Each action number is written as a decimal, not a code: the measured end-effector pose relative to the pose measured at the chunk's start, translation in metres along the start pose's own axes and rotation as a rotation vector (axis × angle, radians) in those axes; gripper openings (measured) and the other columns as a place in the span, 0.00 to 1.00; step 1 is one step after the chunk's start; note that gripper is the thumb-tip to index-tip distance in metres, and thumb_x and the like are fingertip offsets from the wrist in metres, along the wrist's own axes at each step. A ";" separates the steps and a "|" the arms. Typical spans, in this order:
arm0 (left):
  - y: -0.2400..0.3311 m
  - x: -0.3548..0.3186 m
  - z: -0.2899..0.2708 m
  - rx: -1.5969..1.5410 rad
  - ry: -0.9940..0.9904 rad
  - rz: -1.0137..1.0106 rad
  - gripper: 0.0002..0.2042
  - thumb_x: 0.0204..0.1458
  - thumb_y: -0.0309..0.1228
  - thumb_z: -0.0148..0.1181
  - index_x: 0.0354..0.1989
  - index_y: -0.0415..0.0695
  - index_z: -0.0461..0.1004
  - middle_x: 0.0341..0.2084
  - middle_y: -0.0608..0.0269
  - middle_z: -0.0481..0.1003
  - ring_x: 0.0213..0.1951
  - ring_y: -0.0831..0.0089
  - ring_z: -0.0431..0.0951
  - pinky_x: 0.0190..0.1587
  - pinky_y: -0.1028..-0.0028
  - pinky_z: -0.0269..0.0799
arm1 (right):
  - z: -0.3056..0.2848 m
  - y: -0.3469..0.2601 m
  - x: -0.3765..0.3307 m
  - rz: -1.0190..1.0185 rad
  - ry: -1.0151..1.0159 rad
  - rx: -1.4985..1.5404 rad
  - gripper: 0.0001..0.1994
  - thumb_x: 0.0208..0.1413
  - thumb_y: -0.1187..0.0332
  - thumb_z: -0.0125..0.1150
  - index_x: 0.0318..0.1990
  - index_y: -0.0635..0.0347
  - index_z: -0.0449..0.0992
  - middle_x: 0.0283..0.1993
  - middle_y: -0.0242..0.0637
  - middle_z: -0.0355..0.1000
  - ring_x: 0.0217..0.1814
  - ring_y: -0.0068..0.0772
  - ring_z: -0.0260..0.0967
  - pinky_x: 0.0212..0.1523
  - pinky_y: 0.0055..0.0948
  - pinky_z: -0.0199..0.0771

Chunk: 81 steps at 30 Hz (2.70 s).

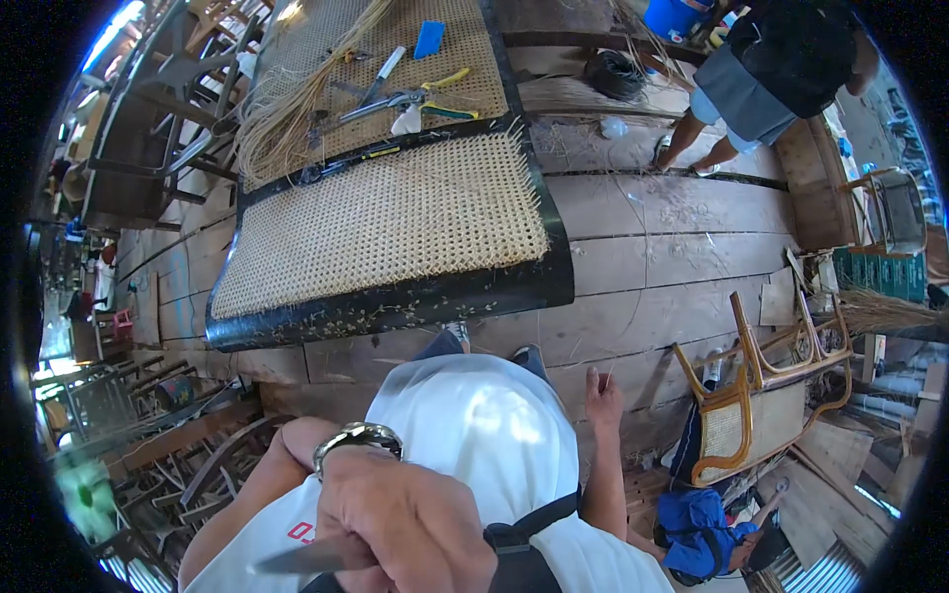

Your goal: Repairing the rattan seat of a chair by weaving and securing rattan strips using various tools.

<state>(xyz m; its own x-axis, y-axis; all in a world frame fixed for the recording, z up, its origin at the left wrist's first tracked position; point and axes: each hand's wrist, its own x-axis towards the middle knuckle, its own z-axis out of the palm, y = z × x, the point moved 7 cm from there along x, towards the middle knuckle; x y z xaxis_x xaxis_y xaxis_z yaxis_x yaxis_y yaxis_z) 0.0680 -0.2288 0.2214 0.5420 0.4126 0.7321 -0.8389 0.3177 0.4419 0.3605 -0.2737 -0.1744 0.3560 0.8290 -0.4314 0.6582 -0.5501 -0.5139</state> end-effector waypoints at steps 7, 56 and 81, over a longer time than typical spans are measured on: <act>-0.012 -0.008 0.015 0.324 0.020 0.202 0.20 0.63 0.42 0.59 0.41 0.31 0.76 0.37 0.43 0.74 0.29 0.51 0.75 0.31 0.63 0.73 | 0.014 0.011 0.028 -0.024 -0.055 -0.025 0.34 0.66 0.36 0.43 0.48 0.64 0.75 0.29 0.48 0.76 0.38 0.50 0.76 0.45 0.42 0.72; 0.122 -0.208 -0.177 1.687 1.515 -0.032 0.06 0.60 0.31 0.64 0.34 0.42 0.78 0.33 0.62 0.82 0.39 0.75 0.80 0.51 0.70 0.75 | -0.122 0.230 -0.050 -0.092 -0.113 -0.282 0.12 0.61 0.63 0.59 0.38 0.66 0.77 0.35 0.56 0.75 0.38 0.62 0.71 0.39 0.48 0.70; -0.055 -0.133 -0.159 0.677 0.933 -0.735 0.05 0.55 0.24 0.68 0.37 0.38 0.81 0.31 0.70 0.80 0.33 0.85 0.73 0.37 0.79 0.69 | -0.021 -0.221 -0.065 -0.133 -0.880 0.957 0.11 0.67 0.62 0.59 0.39 0.62 0.74 0.31 0.29 0.72 0.28 0.19 0.70 0.31 0.20 0.72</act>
<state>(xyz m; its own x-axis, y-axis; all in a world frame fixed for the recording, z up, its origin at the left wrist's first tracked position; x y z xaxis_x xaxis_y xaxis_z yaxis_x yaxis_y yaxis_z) 0.0498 -0.1657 0.0174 0.4751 0.8346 -0.2787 -0.0595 0.3465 0.9362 0.2058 -0.2040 -0.0169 -0.4650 0.7393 -0.4871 -0.2048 -0.6251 -0.7532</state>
